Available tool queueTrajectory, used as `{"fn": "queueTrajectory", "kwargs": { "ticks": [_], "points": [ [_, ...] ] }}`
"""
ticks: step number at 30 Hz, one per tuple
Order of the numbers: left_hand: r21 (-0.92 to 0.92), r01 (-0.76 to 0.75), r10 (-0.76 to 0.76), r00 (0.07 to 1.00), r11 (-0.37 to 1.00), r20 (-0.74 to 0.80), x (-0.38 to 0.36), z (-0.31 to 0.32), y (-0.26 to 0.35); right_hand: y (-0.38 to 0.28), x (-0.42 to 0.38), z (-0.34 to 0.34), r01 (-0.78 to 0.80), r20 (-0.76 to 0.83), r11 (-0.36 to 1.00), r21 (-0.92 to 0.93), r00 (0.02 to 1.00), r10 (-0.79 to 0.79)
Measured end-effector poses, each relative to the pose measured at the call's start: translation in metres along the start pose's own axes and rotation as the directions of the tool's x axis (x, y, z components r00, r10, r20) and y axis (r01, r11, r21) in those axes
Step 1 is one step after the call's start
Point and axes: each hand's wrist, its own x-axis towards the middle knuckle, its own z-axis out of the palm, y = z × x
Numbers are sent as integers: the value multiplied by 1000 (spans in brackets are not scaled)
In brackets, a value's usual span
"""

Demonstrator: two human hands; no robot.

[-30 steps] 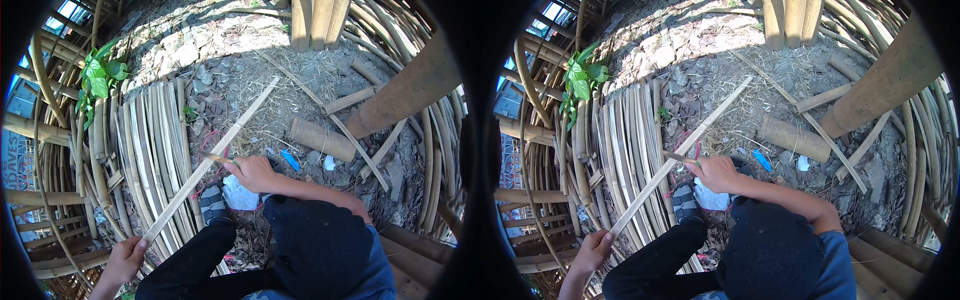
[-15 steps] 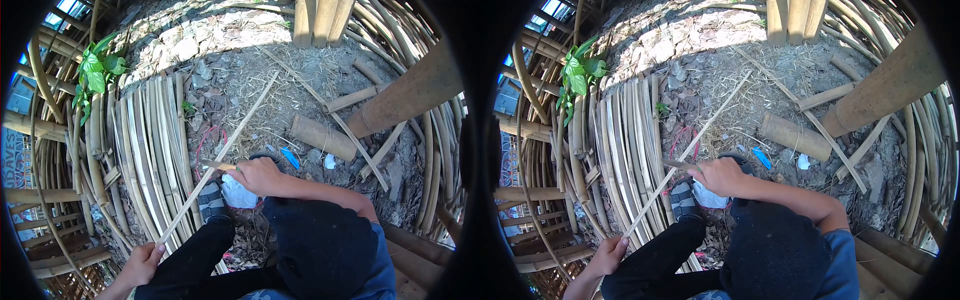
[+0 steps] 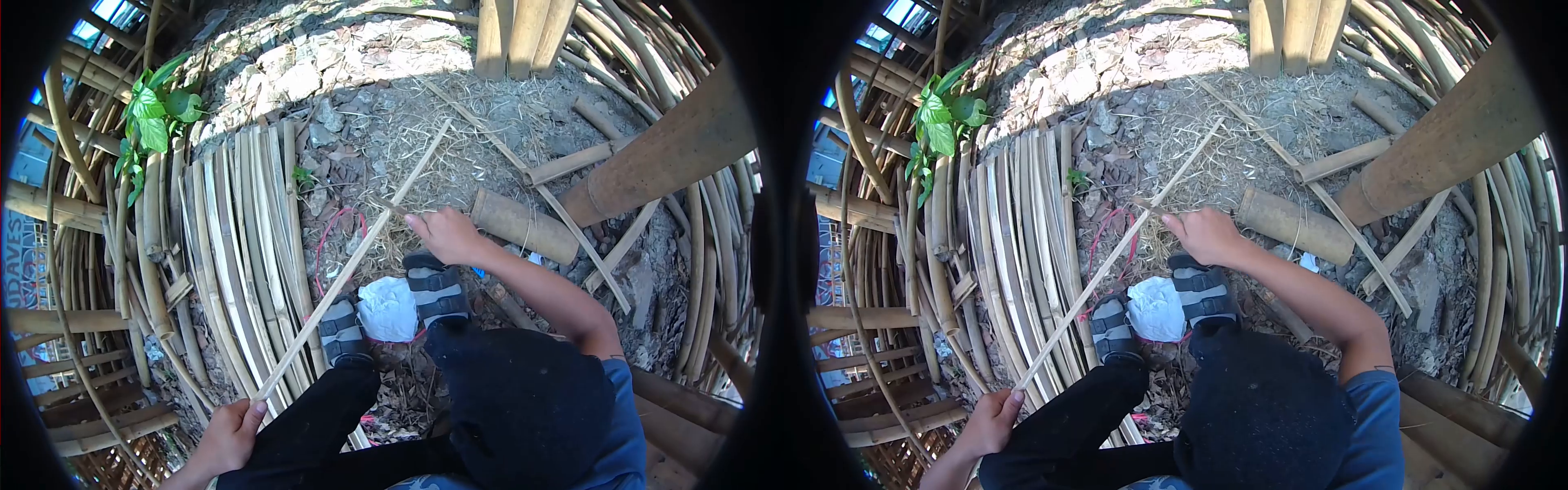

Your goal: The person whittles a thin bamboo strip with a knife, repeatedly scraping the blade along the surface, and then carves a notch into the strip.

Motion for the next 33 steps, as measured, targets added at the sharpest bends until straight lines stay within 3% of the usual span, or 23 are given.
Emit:
{"fn": "queueTrajectory", "kwargs": {
  "ticks": [2,4,13,17,19,26,28,29,31,33],
  "points": [
    [29,-11,11,1000,1000,9,-4,-2,1,-29,-15,-4,69,105,998,-8,992,-67],
    [39,-2,4,999,999,-32,-2,1,3,-56,-41,3,232,137,973,10,963,-231],
    [134,6,6,996,991,-87,-5,-2,21,-24,-14,-8,22,19,995,-94,1000,-20],
    [148,9,3,997,989,-75,-3,0,21,-11,-11,0,16,26,992,-123,1000,-13],
    [153,-16,31,995,988,-98,-3,0,22,-5,-4,3,23,-59,985,-170,998,-34],
    [158,-44,62,992,987,-111,-4,3,24,11,8,9,34,-122,979,-203,991,-59],
    [168,-56,77,989,984,-123,-4,2,24,11,10,13,-63,-103,997,-34,993,60],
    [165,-53,75,989,985,-128,-3,2,25,12,13,17,-57,-103,998,-36,993,53],
    [157,-28,46,992,987,-113,-3,2,27,14,13,30,-149,-1,948,282,988,156],
    [152,-41,59,991,988,-117,-2,2,25,19,14,36,-250,111,795,553,968,227]
  ]
}}
